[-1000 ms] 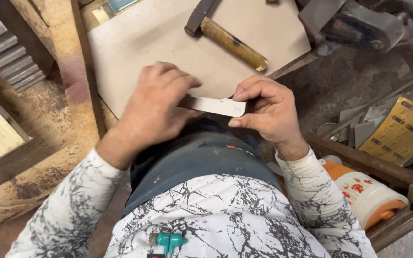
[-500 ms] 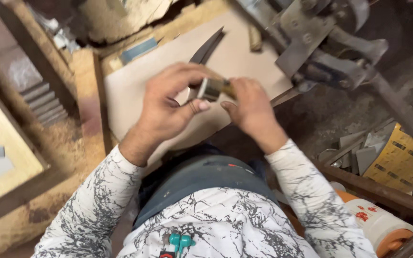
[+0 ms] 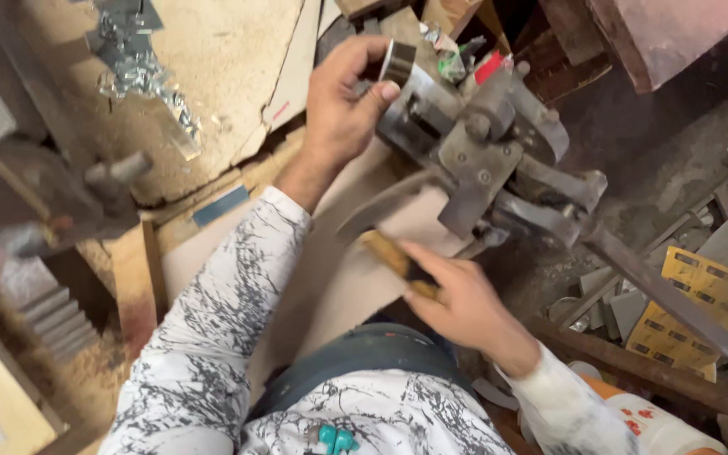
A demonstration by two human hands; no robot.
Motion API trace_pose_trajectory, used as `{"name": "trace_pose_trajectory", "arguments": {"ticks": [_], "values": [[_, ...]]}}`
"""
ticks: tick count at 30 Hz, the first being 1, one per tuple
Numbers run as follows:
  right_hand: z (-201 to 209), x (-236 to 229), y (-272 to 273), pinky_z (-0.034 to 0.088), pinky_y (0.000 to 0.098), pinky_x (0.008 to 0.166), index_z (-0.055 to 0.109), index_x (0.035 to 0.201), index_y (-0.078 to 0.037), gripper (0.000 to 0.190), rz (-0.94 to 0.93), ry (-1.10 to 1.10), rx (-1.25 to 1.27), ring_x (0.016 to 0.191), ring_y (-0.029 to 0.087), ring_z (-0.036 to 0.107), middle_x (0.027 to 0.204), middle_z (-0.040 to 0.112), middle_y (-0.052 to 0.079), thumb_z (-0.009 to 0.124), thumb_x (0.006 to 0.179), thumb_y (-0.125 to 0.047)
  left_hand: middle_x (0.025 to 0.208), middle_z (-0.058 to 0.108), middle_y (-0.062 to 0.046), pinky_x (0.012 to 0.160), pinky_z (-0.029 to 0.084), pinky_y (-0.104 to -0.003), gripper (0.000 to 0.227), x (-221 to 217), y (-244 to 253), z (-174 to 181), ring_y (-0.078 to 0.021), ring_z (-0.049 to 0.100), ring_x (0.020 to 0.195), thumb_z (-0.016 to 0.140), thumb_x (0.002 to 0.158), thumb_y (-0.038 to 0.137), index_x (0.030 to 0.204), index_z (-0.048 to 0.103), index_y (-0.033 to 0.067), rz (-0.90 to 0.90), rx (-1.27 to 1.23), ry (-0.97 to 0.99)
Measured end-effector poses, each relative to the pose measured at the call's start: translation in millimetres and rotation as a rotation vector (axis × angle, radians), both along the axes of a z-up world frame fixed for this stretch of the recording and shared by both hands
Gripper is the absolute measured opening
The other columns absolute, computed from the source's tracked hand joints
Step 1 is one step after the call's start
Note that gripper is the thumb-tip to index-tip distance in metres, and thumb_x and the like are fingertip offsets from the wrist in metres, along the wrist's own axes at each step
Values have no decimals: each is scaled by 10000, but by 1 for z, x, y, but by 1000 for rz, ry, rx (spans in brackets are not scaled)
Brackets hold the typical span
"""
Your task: The person assembles small metal hardware components by hand. They use a manual press to bend metal strips into U-shapes, then insert pins and secure them with a hammer. The finished pieces are placed into slots on a wooden frame.
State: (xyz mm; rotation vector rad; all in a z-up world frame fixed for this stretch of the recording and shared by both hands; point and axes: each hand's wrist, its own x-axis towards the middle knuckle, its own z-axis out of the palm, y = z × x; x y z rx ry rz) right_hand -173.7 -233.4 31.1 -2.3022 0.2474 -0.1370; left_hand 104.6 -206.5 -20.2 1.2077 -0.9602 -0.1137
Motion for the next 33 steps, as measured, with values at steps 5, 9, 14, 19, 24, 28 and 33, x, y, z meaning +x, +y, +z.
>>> {"name": "trace_pose_trajectory", "arguments": {"ticks": [5,9,14,19,24,28,33], "values": [[65,31,-33,548,386,735,550,1455,24,587,-219,-163,-527,780,287,669,958,673,169,791,926,-54,1135,681,-97,961,545,-325,327,2,-11,-11,-253,673,1057,764,903,35,1204,637,46,83,54,-29],[83,73,-45,518,349,637,531,1432,39,551,-219,-197,-530,690,223,613,847,629,147,749,927,1,1170,681,-106,978,555,-339,335,3,-9,-16,-264,687,1088,785,942,103,1235,630,54,55,54,12],[106,103,-47,508,357,666,599,1490,29,564,-159,-55,-588,672,230,581,826,621,143,765,952,39,1190,679,-112,964,561,-337,333,1,-7,-12,-279,690,1075,775,958,103,1251,625,51,42,28,31],[117,118,-42,513,352,686,581,1452,47,558,-136,-179,-678,699,271,602,886,625,185,768,927,48,1178,678,-119,994,563,-356,322,8,-8,-10,-307,688,1102,767,957,93,1243,626,50,41,39,-4],[129,119,-48,502,345,624,593,1394,74,527,-148,-75,-577,646,257,605,832,641,203,736,887,63,1175,683,-122,966,564,-340,323,4,-4,-7,-302,695,1082,765,951,77,1241,625,52,35,30,-8],[128,117,-44,519,316,693,555,1467,27,529,-157,-163,-615,736,229,641,934,653,188,745,974,23,1179,674,-137,971,570,-352,341,6,-6,-11,-310,693,1079,752,919,51,1236,625,43,43,40,6],[130,114,-53,505,342,626,606,1437,16,604,-204,75,-542,622,246,602,832,666,212,740,848,36,1154,681,-122,950,568,-349,324,2,-7,-14,-289,692,1058,776,925,65,1213,628,39,34,21,24]]}}
